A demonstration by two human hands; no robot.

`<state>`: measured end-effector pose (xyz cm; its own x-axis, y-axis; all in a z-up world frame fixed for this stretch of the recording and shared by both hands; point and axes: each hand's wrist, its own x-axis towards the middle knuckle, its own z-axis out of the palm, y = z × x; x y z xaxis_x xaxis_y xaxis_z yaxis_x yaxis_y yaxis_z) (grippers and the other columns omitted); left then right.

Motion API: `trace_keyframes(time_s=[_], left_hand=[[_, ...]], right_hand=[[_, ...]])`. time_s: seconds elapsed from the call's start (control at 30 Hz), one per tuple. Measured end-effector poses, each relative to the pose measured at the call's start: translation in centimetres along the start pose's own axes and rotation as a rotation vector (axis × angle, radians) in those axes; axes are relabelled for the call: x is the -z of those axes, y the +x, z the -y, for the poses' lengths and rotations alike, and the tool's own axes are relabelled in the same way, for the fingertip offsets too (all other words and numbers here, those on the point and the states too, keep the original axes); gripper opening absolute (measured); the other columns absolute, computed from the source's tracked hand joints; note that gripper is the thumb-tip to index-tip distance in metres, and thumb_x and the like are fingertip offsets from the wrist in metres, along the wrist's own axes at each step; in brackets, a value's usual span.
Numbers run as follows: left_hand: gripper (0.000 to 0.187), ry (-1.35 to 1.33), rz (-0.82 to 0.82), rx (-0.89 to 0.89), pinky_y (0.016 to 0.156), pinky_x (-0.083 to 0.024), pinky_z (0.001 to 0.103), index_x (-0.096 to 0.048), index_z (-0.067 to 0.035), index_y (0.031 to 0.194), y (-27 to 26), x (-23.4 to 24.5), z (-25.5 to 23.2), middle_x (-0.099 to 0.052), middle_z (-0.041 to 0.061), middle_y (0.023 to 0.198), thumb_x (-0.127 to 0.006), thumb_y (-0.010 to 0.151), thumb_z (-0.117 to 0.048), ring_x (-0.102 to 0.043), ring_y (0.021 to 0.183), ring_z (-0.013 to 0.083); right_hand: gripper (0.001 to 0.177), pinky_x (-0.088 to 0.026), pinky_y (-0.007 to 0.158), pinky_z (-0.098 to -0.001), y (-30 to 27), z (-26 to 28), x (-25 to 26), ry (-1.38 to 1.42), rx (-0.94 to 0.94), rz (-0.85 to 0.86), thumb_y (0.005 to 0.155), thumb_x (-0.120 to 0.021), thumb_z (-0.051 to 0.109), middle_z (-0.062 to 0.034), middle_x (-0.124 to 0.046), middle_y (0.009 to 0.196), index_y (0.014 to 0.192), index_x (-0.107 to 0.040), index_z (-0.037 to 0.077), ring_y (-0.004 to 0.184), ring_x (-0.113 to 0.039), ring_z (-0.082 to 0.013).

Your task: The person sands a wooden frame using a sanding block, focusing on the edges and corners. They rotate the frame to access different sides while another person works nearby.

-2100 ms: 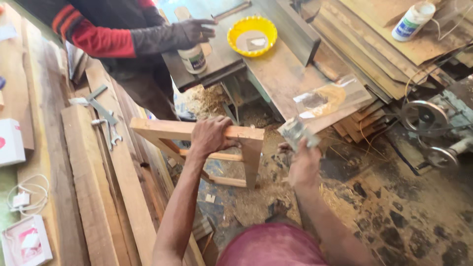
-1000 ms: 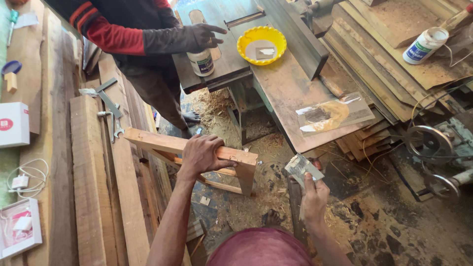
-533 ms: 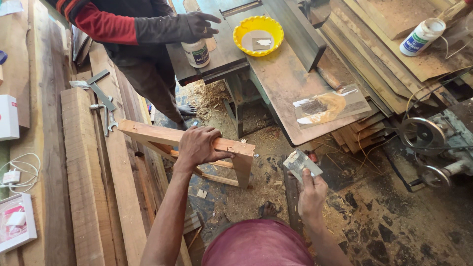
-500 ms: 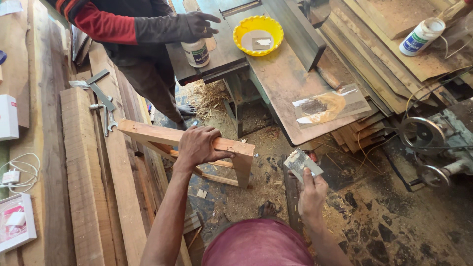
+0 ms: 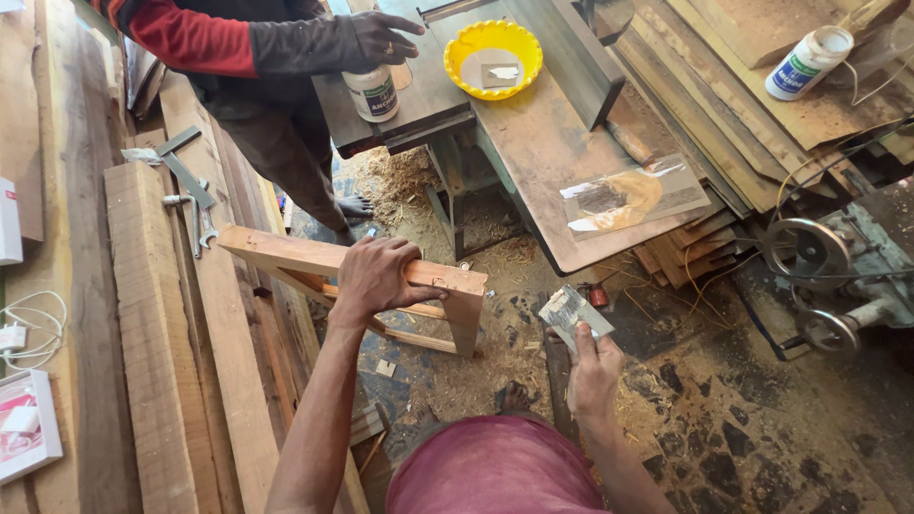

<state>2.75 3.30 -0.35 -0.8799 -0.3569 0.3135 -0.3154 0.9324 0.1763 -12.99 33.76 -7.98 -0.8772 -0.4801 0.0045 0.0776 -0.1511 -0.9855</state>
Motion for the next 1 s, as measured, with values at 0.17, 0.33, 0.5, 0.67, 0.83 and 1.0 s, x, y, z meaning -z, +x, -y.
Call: trace_keyframes(time_s=[0.17, 0.33, 0.5, 0.67, 0.83, 1.0], left_hand=[[0.085, 0.024, 0.021, -0.001, 0.075, -0.049, 0.036, -0.075, -0.015, 0.085, 0.1, 0.0, 0.1, -0.067, 0.001, 0.077, -0.062, 0.059, -0.095, -0.068, 0.076, 0.0179], [0.085, 0.02, 0.038, 0.008, 0.076, -0.049, 0.036, -0.075, -0.016, 0.084, 0.0, -0.1, 0.1, -0.067, 0.0, 0.077, -0.061, 0.059, -0.096, -0.067, 0.075, 0.0167], [0.084, 0.031, 0.009, -0.004, 0.074, -0.049, 0.037, -0.074, -0.015, 0.083, -0.2, -0.1, 0.1, -0.068, 0.001, 0.078, -0.061, 0.059, -0.095, -0.067, 0.075, 0.0172], [0.084, -0.005, 0.012, 0.014, 0.074, -0.05, 0.036, -0.074, -0.015, 0.083, -0.2, -0.1, -0.1, -0.067, 0.001, 0.076, -0.062, 0.059, -0.095, -0.067, 0.073, 0.0179], [0.084, 0.003, -0.006, -0.009, 0.073, -0.05, 0.037, -0.074, -0.015, 0.083, -0.4, -0.4, 0.3, -0.067, 0.001, 0.076, -0.061, 0.061, -0.095, -0.067, 0.074, 0.018], [0.084, -0.003, -0.062, -0.037, 0.072, -0.05, 0.038, -0.075, -0.015, 0.082, -0.3, -0.7, 0.6, -0.069, 0.001, 0.078, -0.061, 0.06, -0.095, -0.068, 0.074, 0.0185]], right_hand=[[0.032, -0.062, 0.088, -0.0392, 0.2, -0.2, 0.1, 0.029, -0.011, -0.008, 0.106, -0.047, 0.013, -0.025, -0.074, 0.105, 0.116, -0.065, -0.012, 0.091, -0.074, -0.0277], [0.032, -0.062, 0.087, -0.0389, 0.1, -0.2, 0.0, 0.066, -0.007, -0.002, 0.105, -0.049, 0.013, -0.0247, -0.074, 0.106, 0.117, -0.064, -0.012, 0.091, -0.074, -0.0275], [0.032, -0.062, 0.085, -0.0386, 0.3, -0.3, -0.1, 0.045, -0.025, 0.01, 0.106, -0.048, 0.014, -0.0243, -0.074, 0.104, 0.117, -0.064, -0.012, 0.09, -0.074, -0.0269], [0.031, -0.062, 0.083, -0.0385, 0.4, -0.5, -0.2, 0.061, -0.042, 0.014, 0.104, -0.049, 0.013, -0.0236, -0.073, 0.104, 0.118, -0.064, -0.011, 0.089, -0.074, -0.0267], [0.033, -0.061, 0.076, -0.0373, 0.2, -1.2, -0.1, 0.044, -0.118, 0.0, 0.106, -0.048, 0.015, -0.0228, -0.074, 0.101, 0.119, -0.065, -0.01, 0.084, -0.072, -0.0259], [0.032, -0.058, 0.089, -0.0333, 0.1, -1.3, -0.9, 0.055, -0.045, 0.026, 0.105, -0.049, 0.013, -0.0173, -0.074, 0.109, 0.121, -0.065, -0.009, 0.097, -0.072, -0.0227]])
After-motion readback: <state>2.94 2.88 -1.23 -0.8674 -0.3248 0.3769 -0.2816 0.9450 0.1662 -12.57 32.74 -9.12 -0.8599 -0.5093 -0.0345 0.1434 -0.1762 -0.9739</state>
